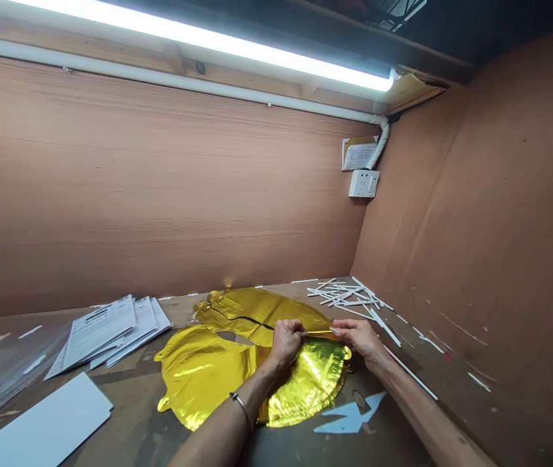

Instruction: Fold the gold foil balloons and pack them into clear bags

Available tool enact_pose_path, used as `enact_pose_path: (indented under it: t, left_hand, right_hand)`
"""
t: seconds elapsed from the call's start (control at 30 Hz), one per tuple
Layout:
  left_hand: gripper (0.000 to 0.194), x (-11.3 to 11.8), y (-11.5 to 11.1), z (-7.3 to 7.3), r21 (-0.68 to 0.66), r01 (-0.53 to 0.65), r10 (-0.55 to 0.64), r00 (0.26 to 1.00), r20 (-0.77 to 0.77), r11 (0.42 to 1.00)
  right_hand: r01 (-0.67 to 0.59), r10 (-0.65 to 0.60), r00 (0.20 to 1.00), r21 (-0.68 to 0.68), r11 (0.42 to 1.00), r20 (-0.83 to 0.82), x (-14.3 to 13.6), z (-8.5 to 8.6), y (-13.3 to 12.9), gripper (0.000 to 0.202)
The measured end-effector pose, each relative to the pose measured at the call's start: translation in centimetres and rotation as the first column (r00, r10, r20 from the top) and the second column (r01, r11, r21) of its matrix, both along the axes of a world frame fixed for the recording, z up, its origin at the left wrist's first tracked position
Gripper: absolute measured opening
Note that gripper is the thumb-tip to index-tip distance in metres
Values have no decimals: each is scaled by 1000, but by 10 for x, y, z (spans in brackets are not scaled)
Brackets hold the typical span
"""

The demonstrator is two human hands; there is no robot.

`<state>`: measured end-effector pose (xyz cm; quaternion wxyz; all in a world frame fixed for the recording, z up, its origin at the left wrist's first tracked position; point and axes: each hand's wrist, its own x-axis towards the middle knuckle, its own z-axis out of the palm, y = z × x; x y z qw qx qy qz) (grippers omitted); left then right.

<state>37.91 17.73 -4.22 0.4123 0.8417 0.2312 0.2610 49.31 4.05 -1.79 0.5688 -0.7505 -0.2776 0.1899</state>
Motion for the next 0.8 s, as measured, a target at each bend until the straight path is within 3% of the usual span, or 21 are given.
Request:
enact_pose_path:
  t: [0.3, 0.6, 0.7, 0.8]
  left_hand:
    - [12, 0, 2, 5, -48, -7, 7, 1000, 3, 999]
    - [12, -8, 21, 23, -126, -77, 99, 979, 178, 989]
    - [14, -15, 33, 41, -150, -125, 163, 945, 282, 981]
    - [16, -30, 52, 78, -143, -201, 242, 882, 403, 969]
  right_hand:
    - [115, -77, 985, 263, 958, -152, -9, -10, 10, 36]
    - [209, -169, 974, 298, 931, -154, -6, -22, 4, 32]
    - [217, -188, 974, 268, 939, -130, -5, -26, 6, 29]
    - [220, -202, 974, 226, 949, -100, -3, -30, 10, 25]
